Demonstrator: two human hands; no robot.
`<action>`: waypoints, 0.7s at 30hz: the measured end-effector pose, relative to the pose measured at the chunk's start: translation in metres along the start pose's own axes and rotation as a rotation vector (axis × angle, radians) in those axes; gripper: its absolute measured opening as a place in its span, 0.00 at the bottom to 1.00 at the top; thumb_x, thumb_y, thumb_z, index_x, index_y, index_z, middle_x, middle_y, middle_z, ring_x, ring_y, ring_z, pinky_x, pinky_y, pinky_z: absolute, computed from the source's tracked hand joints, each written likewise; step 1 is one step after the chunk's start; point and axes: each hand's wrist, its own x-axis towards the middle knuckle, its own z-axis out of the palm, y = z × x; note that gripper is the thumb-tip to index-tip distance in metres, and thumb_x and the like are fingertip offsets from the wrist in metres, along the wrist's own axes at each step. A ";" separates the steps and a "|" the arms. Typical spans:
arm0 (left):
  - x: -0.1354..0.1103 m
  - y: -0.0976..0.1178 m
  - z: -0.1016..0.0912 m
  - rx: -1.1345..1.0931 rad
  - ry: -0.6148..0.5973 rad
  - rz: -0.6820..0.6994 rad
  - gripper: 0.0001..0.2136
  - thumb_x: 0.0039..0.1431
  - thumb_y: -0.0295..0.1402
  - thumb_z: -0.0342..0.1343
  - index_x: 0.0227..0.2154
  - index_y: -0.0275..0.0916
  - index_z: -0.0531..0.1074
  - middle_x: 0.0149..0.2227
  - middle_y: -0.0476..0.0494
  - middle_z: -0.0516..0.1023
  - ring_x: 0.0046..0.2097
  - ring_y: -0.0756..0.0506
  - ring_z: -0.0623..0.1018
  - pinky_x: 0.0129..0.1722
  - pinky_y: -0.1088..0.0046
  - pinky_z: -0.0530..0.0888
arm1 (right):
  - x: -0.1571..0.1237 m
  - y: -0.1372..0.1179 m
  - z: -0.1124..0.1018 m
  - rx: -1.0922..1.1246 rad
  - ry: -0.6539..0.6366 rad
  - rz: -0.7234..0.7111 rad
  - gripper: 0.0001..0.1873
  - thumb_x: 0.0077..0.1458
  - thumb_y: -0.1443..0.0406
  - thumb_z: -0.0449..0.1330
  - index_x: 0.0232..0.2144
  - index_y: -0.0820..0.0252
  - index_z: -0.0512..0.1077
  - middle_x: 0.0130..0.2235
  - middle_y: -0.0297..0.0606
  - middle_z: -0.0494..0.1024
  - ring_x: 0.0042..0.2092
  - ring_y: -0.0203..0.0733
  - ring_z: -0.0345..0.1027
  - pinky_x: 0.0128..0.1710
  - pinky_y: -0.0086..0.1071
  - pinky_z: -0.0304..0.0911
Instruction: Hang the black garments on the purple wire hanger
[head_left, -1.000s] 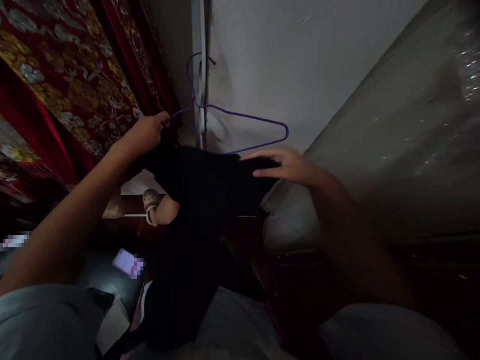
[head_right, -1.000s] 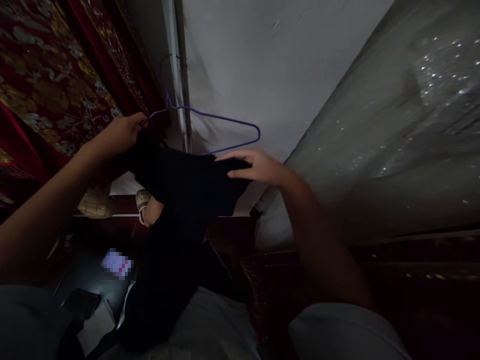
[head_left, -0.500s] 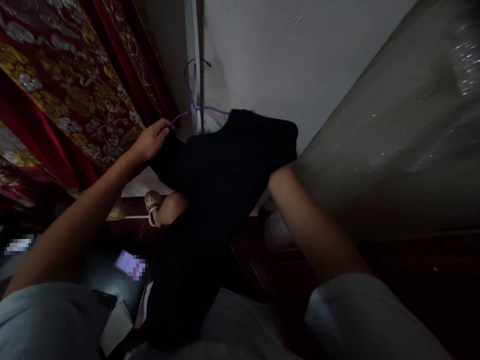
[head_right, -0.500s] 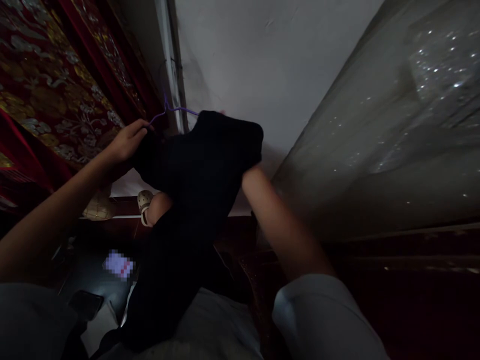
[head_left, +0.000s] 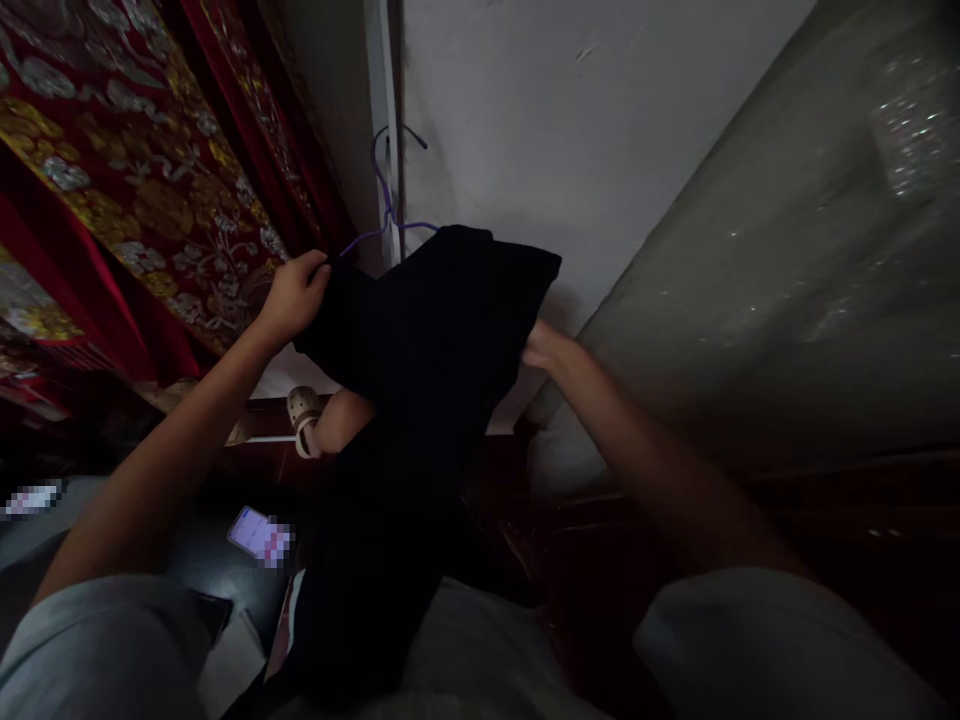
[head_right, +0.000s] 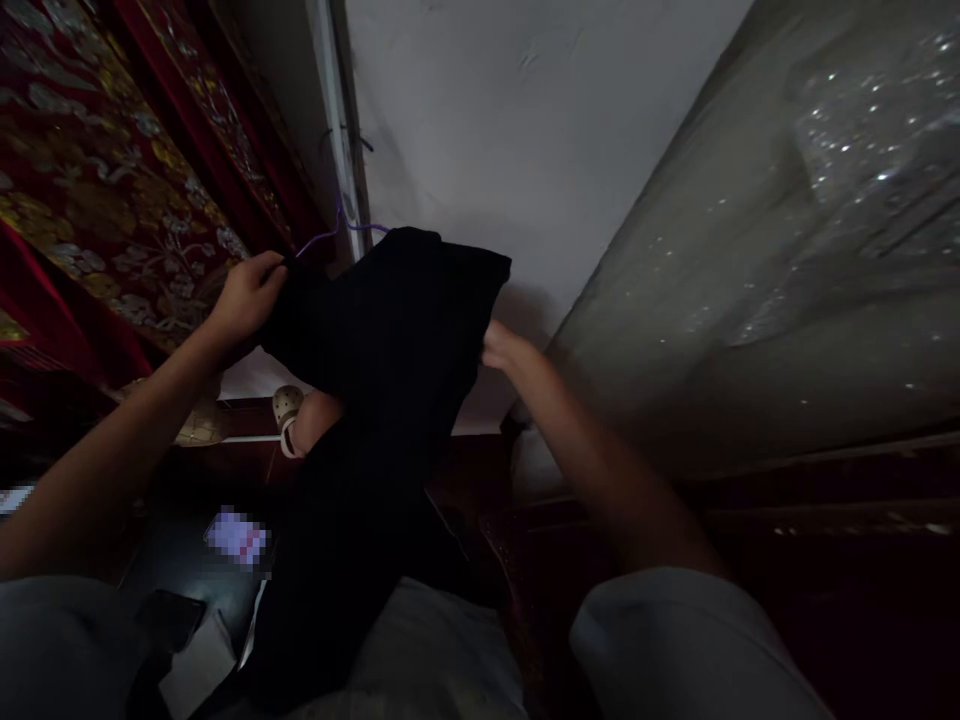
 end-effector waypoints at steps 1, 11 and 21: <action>0.000 0.002 0.000 -0.009 0.018 0.009 0.10 0.68 0.37 0.48 0.36 0.39 0.72 0.38 0.41 0.78 0.43 0.42 0.77 0.48 0.66 0.72 | 0.000 -0.002 -0.003 0.095 0.013 0.027 0.24 0.65 0.47 0.49 0.30 0.54 0.73 0.34 0.41 0.81 0.37 0.45 0.75 0.41 0.41 0.75; 0.021 0.028 -0.009 0.027 0.128 -0.030 0.17 0.66 0.44 0.60 0.26 0.39 0.69 0.27 0.45 0.72 0.39 0.43 0.76 0.44 0.69 0.70 | 0.013 -0.092 -0.015 0.253 0.234 -0.286 0.27 0.61 0.40 0.49 0.47 0.49 0.72 0.53 0.40 0.78 0.59 0.54 0.68 0.57 0.50 0.66; 0.030 0.012 -0.020 -0.197 0.062 -0.017 0.07 0.71 0.29 0.52 0.40 0.33 0.74 0.31 0.48 0.76 0.36 0.49 0.75 0.47 0.67 0.72 | -0.090 -0.140 0.023 -0.170 -0.425 -0.337 0.20 0.56 0.62 0.61 0.52 0.49 0.77 0.44 0.33 0.81 0.47 0.46 0.76 0.46 0.41 0.74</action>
